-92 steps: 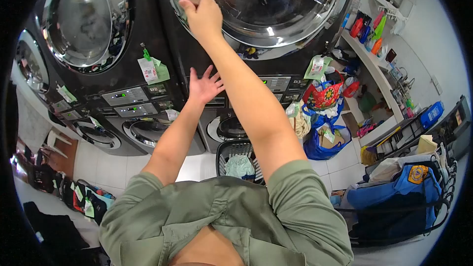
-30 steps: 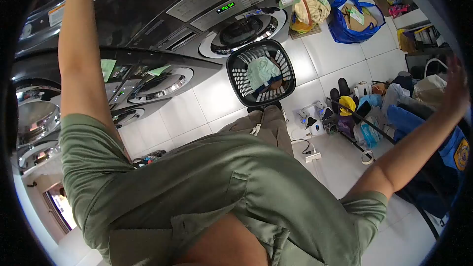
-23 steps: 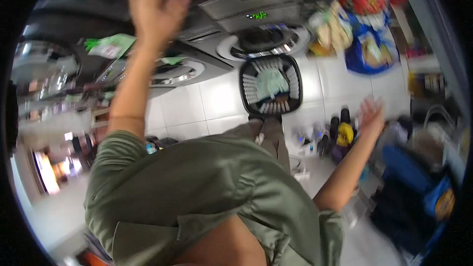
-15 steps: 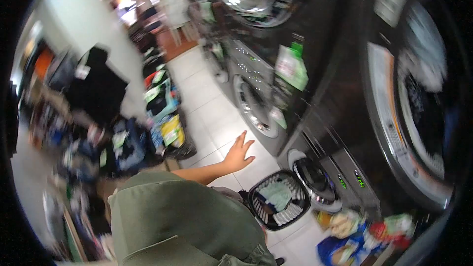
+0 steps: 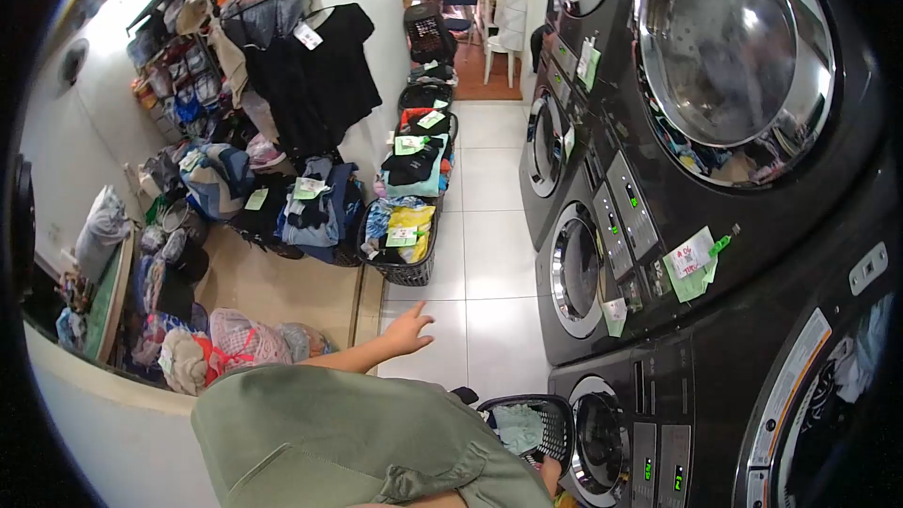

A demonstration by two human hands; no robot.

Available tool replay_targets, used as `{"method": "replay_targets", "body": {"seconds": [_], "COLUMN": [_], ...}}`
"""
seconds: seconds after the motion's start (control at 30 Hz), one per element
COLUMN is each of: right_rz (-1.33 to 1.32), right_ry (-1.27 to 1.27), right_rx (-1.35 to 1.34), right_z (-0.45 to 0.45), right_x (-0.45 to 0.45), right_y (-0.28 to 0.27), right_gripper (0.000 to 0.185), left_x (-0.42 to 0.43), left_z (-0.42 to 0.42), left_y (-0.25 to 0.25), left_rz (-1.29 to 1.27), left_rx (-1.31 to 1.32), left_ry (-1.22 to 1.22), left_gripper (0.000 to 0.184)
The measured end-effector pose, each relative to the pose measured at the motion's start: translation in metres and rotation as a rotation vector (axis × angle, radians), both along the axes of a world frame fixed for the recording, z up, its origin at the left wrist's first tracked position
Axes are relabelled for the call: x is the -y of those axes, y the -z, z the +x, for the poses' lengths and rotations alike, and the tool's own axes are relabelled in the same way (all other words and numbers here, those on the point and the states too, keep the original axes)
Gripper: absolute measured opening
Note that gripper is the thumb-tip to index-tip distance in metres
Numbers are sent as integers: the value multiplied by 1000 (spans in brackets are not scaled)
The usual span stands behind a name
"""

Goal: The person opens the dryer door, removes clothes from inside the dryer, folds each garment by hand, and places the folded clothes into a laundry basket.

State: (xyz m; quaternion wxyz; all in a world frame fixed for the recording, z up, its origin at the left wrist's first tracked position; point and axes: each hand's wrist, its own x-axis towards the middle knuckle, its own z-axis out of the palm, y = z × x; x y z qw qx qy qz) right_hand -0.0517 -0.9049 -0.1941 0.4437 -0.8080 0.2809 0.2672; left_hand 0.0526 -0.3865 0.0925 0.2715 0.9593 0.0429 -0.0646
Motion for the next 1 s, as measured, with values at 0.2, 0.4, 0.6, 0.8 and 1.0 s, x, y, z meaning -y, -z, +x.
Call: {"method": "replay_targets", "body": {"seconds": [0.2,0.4,0.6,0.8,1.0], "right_rz": [70,54,-24,44,38], "right_ry": [-66,-296,-98,354,581], "right_rx": [-44,-2,47,-147,-90], "right_z": [48,50,-25,-120,-164], "right_x": [-116,-120,-54,-33,-85], "right_y": [-156,-150,-56,-37,-83], "right_gripper": [27,28,24,24,26], "left_x": [-14,6,26,55,100], "left_z": [-40,-5,31,47,56], "left_y": [20,21,-1,0,14], "left_rz": [-10,-64,-84,-109,-137], "left_rx": [-127,4,65,32,11], "left_ry": [-149,-63,130,293,590], "left_gripper": [38,37,34,33,33]}}
